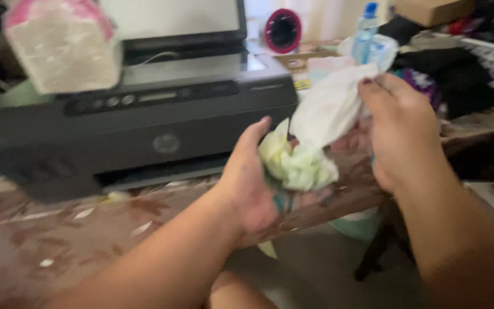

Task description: The person wipes the exterior and interior surfaces of an HP printer using a cloth. They open the front cover, wipe around the ink tanks and paper path, then close the cover and continue wiping the front and sides of the printer.

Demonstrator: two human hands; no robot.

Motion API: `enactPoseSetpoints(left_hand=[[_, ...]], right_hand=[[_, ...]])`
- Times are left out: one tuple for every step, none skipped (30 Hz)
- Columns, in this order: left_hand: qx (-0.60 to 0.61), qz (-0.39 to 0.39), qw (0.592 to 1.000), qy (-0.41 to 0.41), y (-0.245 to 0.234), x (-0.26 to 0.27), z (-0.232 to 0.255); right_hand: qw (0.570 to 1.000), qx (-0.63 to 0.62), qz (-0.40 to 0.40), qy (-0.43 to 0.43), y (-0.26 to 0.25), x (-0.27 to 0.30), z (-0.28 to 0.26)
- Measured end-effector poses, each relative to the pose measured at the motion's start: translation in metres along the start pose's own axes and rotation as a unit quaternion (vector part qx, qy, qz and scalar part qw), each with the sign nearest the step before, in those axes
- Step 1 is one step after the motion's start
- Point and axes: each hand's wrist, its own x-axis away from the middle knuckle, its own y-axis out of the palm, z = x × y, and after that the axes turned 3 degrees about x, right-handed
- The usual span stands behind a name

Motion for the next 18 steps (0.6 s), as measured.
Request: enactPoseSetpoints(left_hand=[[0.017,0.017,1.000,-0.013,-0.008,0.015,0.000],[0.034,0.034,0.998,-0.027,-0.018,0.030,-0.001],[0.044,0.044,0.998,-0.018,-0.027,0.046,-0.001],[0.055,0.053,0.997,-0.009,-0.037,0.061,0.000],[0.068,0.061,0.996,0.000,-0.044,0.073,0.000],[0.077,0.074,0.994,0.024,-0.051,0.082,0.000],[0.086,0.086,0.991,0.050,-0.059,0.091,0.001],[0.095,0.098,0.988,0.075,-0.066,0.098,0.002],[0.113,0.131,0.981,0.088,-0.073,0.104,0.005],[0.131,0.163,0.973,0.100,-0.080,0.109,0.010],[0.148,0.194,0.964,0.110,-0.088,0.114,0.015],[0.152,0.206,0.958,0.127,-0.097,0.120,0.018],[0.155,0.215,0.954,0.139,-0.104,0.122,0.020],[0.159,0.223,0.950,0.152,-0.111,0.124,0.021],[0.163,0.248,0.941,0.161,-0.119,0.126,0.020],[0.167,0.273,0.932,0.170,-0.127,0.129,0.018],[0.171,0.299,0.922,0.179,-0.136,0.133,0.016],[0.189,0.301,0.919,0.173,-0.145,0.139,0.016]], right_hand=[[1.000,-0.025,-0.004,-0.011,0.012,0.015,-0.002],[0.997,0.044,-0.004,-0.071,0.026,0.029,-0.006],[0.985,0.112,0.000,-0.132,0.040,0.044,-0.012],[0.965,0.179,0.004,-0.192,0.054,0.058,-0.017],[0.981,0.091,-0.043,-0.165,0.077,0.075,-0.017],[0.987,0.003,-0.090,-0.133,0.102,0.093,-0.015],[0.970,0.070,-0.134,-0.190,0.120,0.114,-0.012],[0.943,0.137,-0.177,-0.247,0.135,0.135,-0.007],[0.945,0.114,-0.216,-0.218,0.145,0.152,-0.002],[0.944,0.092,-0.255,-0.188,0.154,0.165,0.005],[0.941,0.063,-0.287,-0.168,0.161,0.169,0.011],[0.935,0.035,-0.319,-0.148,0.167,0.172,0.016],[0.929,0.011,-0.346,-0.127,0.171,0.172,0.020],[0.941,-0.081,-0.328,-0.019,0.176,0.165,0.022],[0.934,-0.170,-0.301,0.090,0.181,0.153,0.023],[0.908,-0.254,-0.266,0.198,0.184,0.143,0.022],[0.938,-0.197,-0.213,0.191,0.178,0.131,0.019],[0.961,-0.138,-0.159,0.181,0.172,0.120,0.017]])
